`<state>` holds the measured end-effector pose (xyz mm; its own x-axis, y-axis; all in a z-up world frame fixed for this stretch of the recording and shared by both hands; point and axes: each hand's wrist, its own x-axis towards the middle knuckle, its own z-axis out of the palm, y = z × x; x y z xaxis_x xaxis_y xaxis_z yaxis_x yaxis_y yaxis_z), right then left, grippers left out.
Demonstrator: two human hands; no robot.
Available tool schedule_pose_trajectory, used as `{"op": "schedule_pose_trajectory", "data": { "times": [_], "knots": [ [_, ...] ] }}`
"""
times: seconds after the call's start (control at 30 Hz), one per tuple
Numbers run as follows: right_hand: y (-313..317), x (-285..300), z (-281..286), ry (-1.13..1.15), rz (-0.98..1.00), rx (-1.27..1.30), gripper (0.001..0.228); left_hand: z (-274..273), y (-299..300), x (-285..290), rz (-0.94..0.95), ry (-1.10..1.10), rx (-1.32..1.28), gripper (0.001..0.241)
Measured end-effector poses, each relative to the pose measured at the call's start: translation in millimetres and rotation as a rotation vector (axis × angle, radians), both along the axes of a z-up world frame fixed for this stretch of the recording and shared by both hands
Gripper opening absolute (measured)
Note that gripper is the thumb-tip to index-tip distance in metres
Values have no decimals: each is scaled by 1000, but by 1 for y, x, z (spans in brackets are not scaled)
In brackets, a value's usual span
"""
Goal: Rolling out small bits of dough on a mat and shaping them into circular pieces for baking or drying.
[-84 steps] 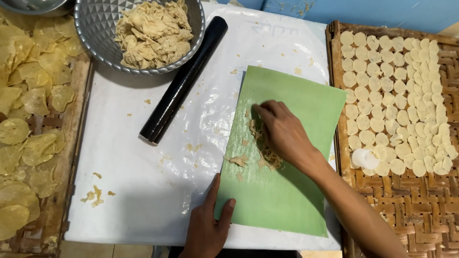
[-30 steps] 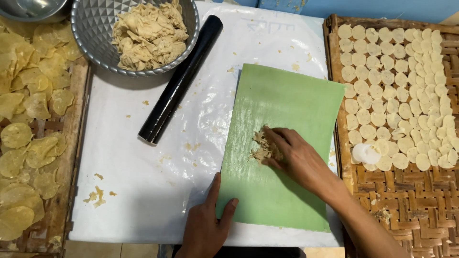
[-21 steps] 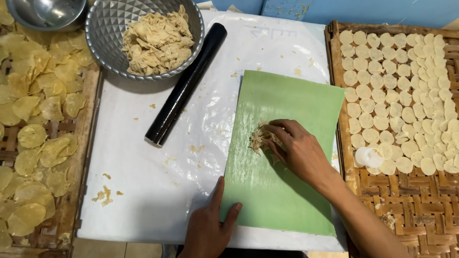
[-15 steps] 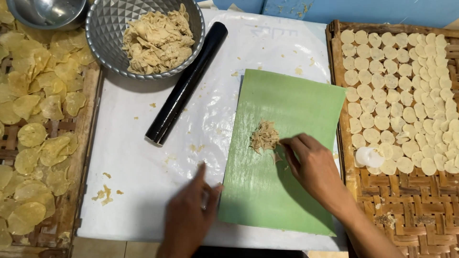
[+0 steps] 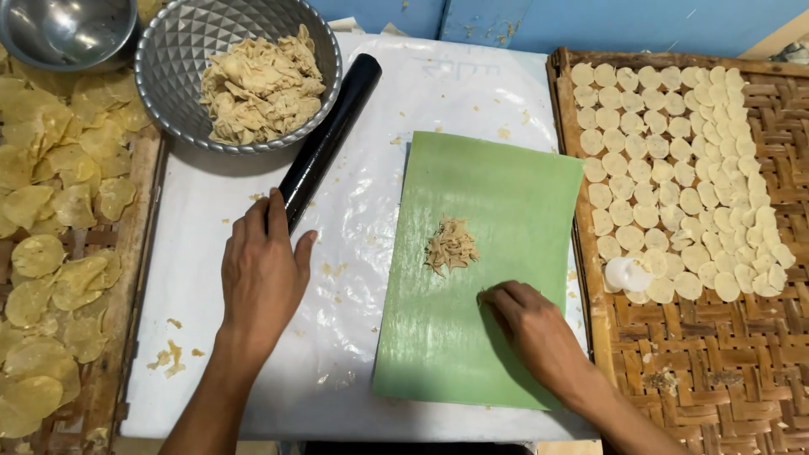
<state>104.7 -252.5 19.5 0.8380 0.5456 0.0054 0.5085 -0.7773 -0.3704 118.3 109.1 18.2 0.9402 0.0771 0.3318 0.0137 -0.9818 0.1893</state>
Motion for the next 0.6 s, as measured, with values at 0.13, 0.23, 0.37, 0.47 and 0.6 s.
{"op": "schedule_pose_trajectory", "data": {
  "times": [0.13,0.23,0.37,0.47,0.6],
  "knots": [
    [26,29,10,-36,-175,186,14,13,-6,11,9,46,-51,61],
    [40,56,7,-82,-202,374,14,19,-7,15,1,192,-194,72],
    [53,62,9,-239,-62,141,16,23,-2,16,46,403,-425,75],
    [50,62,8,-235,-118,153,16,36,-3,5,83,484,-588,65],
    [47,69,8,-69,-246,481,16,56,-16,-13,114,474,-754,64]
  ]
}}
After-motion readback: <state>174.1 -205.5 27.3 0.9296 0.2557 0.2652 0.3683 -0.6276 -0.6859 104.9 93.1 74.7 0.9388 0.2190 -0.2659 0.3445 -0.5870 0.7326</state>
